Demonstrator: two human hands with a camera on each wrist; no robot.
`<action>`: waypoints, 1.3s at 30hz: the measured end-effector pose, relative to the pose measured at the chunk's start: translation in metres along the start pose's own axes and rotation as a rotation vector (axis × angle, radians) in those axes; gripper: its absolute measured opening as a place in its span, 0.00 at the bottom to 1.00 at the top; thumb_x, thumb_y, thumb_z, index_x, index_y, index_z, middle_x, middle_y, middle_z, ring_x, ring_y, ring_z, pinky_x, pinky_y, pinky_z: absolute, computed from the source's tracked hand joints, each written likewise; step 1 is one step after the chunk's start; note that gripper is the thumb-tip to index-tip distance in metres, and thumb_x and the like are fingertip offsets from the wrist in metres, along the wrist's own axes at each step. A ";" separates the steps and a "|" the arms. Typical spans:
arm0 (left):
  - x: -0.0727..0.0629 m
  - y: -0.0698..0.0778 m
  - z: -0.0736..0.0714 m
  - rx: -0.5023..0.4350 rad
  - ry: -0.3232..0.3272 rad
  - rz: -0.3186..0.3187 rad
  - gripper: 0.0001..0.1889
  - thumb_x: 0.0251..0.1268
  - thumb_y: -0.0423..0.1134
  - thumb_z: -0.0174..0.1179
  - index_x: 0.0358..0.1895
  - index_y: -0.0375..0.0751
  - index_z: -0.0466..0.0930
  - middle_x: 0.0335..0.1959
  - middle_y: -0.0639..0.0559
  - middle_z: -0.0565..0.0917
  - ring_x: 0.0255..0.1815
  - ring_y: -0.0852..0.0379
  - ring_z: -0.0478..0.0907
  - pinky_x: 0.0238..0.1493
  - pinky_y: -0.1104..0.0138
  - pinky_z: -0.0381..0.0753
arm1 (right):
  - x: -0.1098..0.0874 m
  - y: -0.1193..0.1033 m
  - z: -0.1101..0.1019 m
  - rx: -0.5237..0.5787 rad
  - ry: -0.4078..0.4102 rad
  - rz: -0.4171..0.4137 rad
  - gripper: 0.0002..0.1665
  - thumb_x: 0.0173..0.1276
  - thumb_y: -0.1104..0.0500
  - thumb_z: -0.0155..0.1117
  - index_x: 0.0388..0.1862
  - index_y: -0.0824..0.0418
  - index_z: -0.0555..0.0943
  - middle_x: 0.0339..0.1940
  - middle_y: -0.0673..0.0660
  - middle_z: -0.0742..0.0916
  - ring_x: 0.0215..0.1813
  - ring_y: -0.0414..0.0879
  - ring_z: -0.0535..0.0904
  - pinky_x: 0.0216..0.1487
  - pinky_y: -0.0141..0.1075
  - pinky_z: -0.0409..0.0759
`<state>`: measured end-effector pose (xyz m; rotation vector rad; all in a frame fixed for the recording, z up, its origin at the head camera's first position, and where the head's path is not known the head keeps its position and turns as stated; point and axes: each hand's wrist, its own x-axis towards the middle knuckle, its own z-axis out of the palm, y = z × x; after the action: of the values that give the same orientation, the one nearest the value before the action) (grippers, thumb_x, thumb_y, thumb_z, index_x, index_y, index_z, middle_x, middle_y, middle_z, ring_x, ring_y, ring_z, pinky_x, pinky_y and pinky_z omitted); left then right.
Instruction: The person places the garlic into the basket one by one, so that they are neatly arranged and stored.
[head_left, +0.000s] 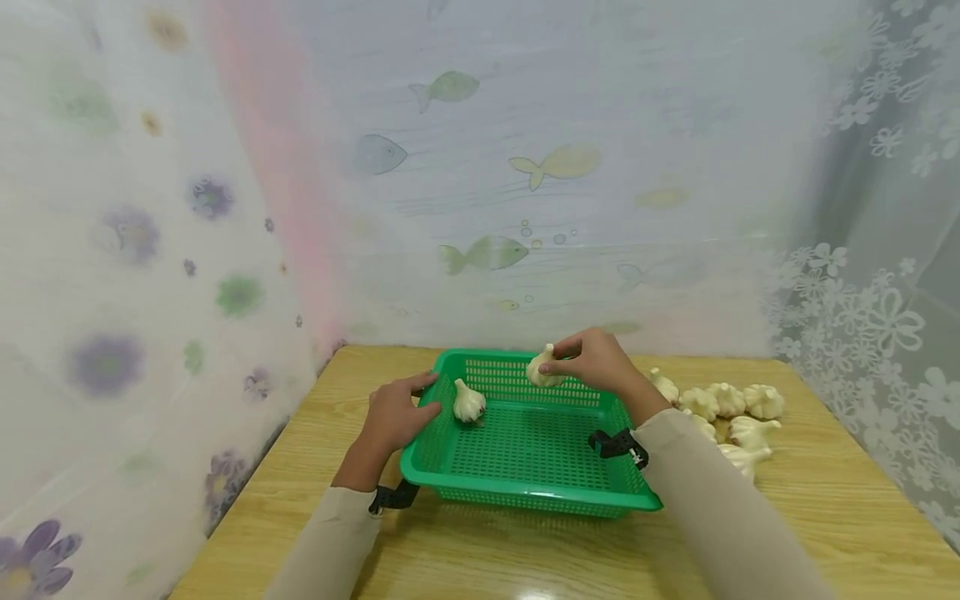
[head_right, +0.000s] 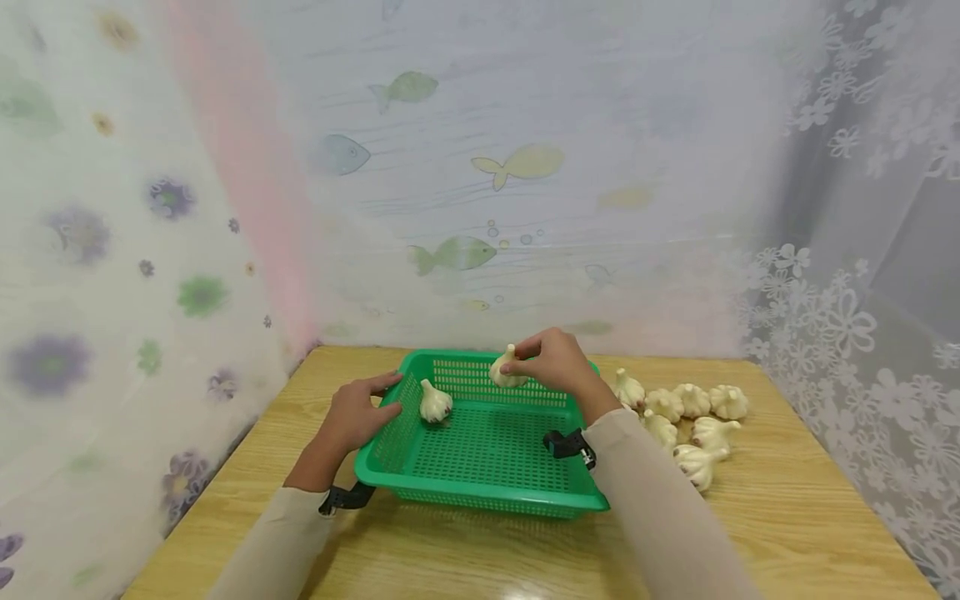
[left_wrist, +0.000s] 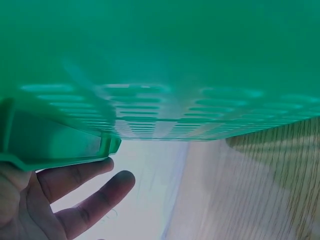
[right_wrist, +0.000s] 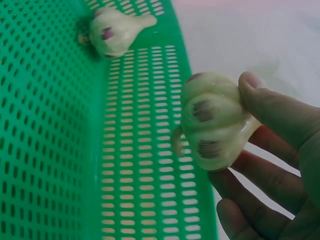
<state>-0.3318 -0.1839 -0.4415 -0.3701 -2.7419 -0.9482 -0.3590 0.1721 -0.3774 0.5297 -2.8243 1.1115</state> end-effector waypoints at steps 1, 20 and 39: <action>0.000 0.000 0.000 0.003 -0.003 0.002 0.28 0.70 0.44 0.64 0.72 0.49 0.77 0.74 0.50 0.76 0.54 0.44 0.85 0.70 0.29 0.55 | 0.002 0.000 0.003 0.003 -0.008 0.003 0.24 0.63 0.41 0.76 0.51 0.55 0.92 0.50 0.55 0.92 0.53 0.53 0.87 0.53 0.50 0.86; -0.001 0.000 -0.002 0.003 -0.008 -0.011 0.28 0.70 0.45 0.64 0.73 0.50 0.77 0.74 0.53 0.76 0.50 0.46 0.85 0.70 0.30 0.56 | 0.027 0.001 0.047 -0.051 -0.128 0.014 0.12 0.65 0.44 0.76 0.34 0.49 0.94 0.33 0.46 0.93 0.41 0.43 0.87 0.45 0.44 0.85; 0.000 0.002 0.000 0.017 -0.008 -0.013 0.28 0.71 0.44 0.64 0.73 0.50 0.76 0.73 0.53 0.77 0.53 0.46 0.84 0.69 0.34 0.59 | 0.040 -0.005 0.077 -0.023 -0.200 0.000 0.11 0.63 0.48 0.78 0.35 0.53 0.94 0.34 0.49 0.93 0.39 0.44 0.88 0.43 0.42 0.86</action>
<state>-0.3311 -0.1828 -0.4402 -0.3537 -2.7614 -0.9274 -0.3899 0.1053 -0.4239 0.6749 -3.0008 1.0814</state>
